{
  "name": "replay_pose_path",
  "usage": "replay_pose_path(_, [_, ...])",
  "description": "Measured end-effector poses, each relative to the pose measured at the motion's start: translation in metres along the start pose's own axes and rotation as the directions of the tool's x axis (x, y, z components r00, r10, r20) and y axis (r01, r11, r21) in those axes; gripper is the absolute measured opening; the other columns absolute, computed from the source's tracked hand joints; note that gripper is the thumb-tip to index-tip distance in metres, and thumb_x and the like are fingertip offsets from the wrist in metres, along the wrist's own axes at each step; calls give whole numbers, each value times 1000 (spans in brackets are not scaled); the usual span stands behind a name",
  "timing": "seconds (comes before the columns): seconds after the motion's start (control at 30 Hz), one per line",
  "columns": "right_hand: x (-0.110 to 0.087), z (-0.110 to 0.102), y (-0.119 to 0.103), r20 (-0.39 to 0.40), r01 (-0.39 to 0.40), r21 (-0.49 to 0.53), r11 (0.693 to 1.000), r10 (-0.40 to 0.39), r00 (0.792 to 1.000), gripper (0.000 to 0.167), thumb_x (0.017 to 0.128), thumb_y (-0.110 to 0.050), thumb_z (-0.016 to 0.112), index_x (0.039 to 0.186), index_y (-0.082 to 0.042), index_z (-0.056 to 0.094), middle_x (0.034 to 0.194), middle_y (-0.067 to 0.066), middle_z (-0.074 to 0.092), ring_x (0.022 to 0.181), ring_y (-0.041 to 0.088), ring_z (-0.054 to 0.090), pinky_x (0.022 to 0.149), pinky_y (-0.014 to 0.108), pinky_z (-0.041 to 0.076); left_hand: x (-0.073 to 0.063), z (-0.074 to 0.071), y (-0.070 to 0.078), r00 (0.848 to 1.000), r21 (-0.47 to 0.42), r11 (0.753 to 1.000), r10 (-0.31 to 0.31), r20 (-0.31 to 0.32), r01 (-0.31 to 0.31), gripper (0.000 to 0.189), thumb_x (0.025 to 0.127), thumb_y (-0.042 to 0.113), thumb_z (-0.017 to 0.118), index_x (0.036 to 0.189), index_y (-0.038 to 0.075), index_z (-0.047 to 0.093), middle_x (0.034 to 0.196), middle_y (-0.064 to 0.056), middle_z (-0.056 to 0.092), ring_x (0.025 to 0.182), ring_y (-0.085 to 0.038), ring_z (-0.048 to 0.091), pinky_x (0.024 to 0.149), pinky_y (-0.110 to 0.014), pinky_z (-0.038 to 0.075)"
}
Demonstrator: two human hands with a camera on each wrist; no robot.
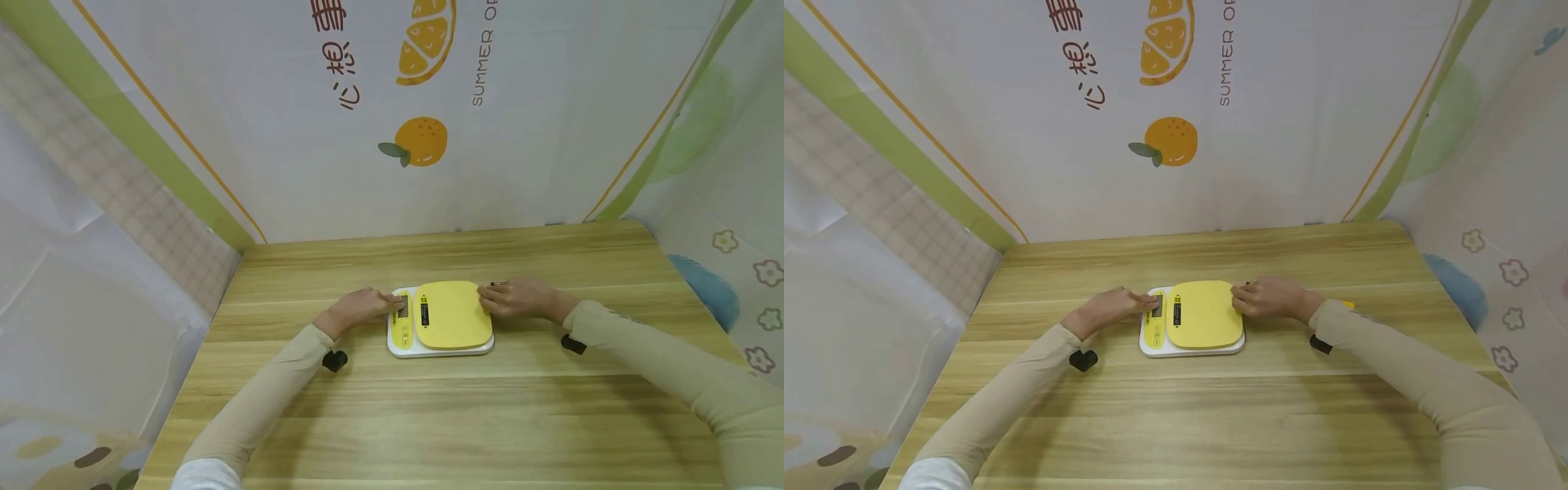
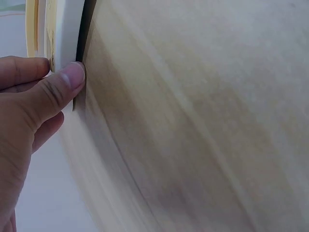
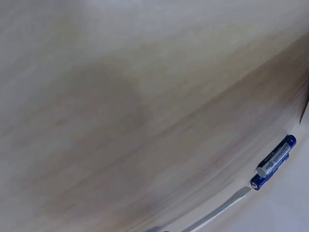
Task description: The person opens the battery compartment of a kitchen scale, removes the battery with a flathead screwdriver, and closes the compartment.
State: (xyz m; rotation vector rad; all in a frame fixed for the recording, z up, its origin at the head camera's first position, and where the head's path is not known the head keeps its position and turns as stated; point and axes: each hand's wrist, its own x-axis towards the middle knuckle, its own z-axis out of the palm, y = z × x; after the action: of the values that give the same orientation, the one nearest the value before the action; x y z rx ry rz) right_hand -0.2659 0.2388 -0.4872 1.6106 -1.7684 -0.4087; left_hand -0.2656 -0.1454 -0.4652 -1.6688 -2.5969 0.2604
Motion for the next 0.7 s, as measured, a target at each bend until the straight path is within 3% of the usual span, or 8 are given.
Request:
replay_pose_path(0.1, [-1,-1,-2,14,-2,-2,1000,2,1000,59,111,3,12,97,-2,69,102,12,76,79,18,75,49,26,59,-1,0,0,1000,-10,1000,-7,2,7,40,96,17,69,136,13,65,134,-6,66,95,-24,75,82,-28,63])
replay_pose_path(0.27, [-3,-3,-7,42,0,-37,999,2,999,68,107,10,5,102,-1,72,104,13,76,85,19,76,59,26,63,-1,2,0,1000,-50,999,-16,-4,16,43,96,22,70,138,13,65,137,-6,64,98,-25,74,83,-30,64])
replay_pose_path(0.47, [-5,-4,-14,43,-70,-3,998,70,997,65,108,7,6,106,1,71,106,15,76,89,22,76,63,28,64,-4,4,0,998,-133,990,-47,-29,43,43,94,18,71,136,11,66,137,-10,64,97,-27,75,88,-30,62])
replay_pose_path(0.57, [-5,-5,-17,48,-122,44,992,120,992,65,110,3,6,106,1,71,108,16,76,91,23,76,62,31,64,-4,6,-1,997,-191,980,-71,-41,61,40,93,17,71,133,9,68,137,-11,65,105,-26,73,93,-29,60])
replay_pose_path(0.63, [-3,-8,-20,58,-188,98,977,183,981,55,112,1,16,106,2,71,109,18,75,92,26,75,66,33,65,-5,6,-3,994,-238,968,-91,-54,76,36,94,15,72,129,7,70,134,-11,66,111,-26,71,97,-30,59])
replay_pose_path(0.7, [1,-13,-25,79,-310,191,931,301,950,33,110,0,38,106,4,71,108,20,75,92,30,75,69,38,66,-5,7,-5,989,-302,947,-134,-68,108,32,96,11,71,127,6,72,132,-11,68,117,-25,69,100,-32,58])
